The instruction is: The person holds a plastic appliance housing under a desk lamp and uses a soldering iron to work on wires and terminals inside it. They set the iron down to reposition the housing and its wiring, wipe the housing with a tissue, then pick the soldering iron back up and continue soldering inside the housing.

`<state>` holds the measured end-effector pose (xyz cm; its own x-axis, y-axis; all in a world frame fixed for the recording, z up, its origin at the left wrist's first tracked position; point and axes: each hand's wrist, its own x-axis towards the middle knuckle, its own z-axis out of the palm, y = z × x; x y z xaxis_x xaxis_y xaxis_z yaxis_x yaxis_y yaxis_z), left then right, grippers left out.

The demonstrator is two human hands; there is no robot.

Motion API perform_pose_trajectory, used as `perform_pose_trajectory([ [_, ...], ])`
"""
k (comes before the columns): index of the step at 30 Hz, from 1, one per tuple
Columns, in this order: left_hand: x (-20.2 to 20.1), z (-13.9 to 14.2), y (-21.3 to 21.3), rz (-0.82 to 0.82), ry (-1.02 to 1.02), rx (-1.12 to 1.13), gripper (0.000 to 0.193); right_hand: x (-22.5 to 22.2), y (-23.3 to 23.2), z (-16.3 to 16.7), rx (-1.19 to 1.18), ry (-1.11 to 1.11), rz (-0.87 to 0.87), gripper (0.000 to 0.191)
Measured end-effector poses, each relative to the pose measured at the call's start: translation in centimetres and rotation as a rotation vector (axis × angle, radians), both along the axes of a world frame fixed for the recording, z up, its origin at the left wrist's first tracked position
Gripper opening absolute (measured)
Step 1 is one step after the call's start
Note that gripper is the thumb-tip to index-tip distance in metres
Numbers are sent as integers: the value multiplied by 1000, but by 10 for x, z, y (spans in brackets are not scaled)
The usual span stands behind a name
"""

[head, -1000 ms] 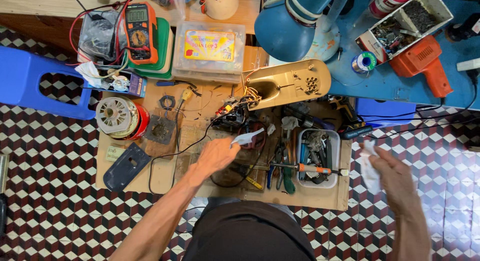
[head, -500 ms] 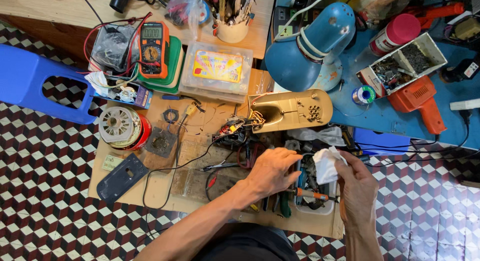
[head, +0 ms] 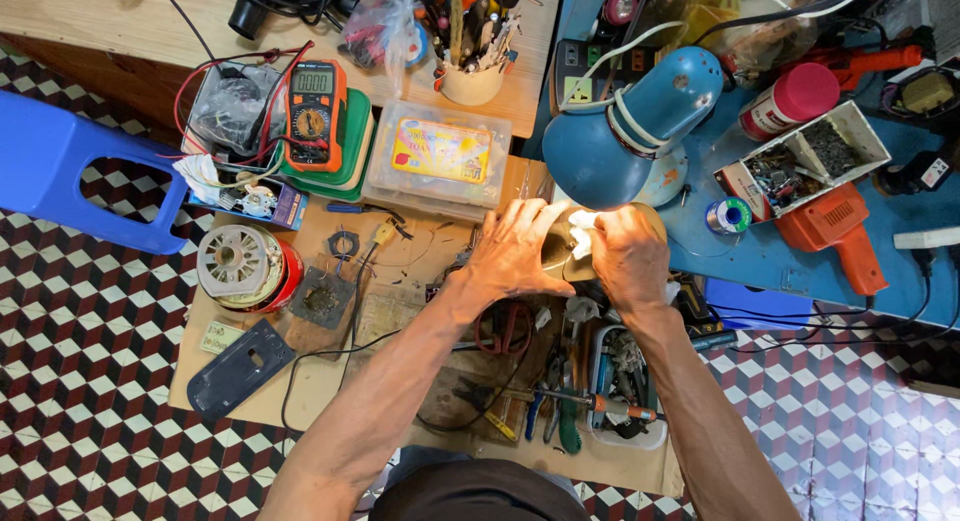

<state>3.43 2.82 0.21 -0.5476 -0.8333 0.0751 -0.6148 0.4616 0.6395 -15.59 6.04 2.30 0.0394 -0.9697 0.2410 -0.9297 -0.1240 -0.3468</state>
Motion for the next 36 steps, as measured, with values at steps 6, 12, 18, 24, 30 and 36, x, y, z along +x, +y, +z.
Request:
perform_pose_trajectory([
  [6, 2, -11, -7, 9, 146, -54, 110, 5, -17, -17, 125, -182, -42, 13],
  [12, 4, -11, -11, -1, 131, -58, 107, 6, -17, -18, 219, -294, -74, 18],
  [18, 0, -7, -10, 5, 134, -27, 105, 1, -19, -17, 207, -347, -17, 20],
  [24, -6, -8, -10, 24, 74, 18, 96, 12, -25, -12, 271, -376, -15, 21],
  [30, -7, -16, -11, 28, 171, -42, 90, 37, -15, -19, -93, -241, 17, 15],
  [36, -7, -20, -13, -1, 221, -48, 97, 27, -20, -33, -89, -104, -67, 10],
])
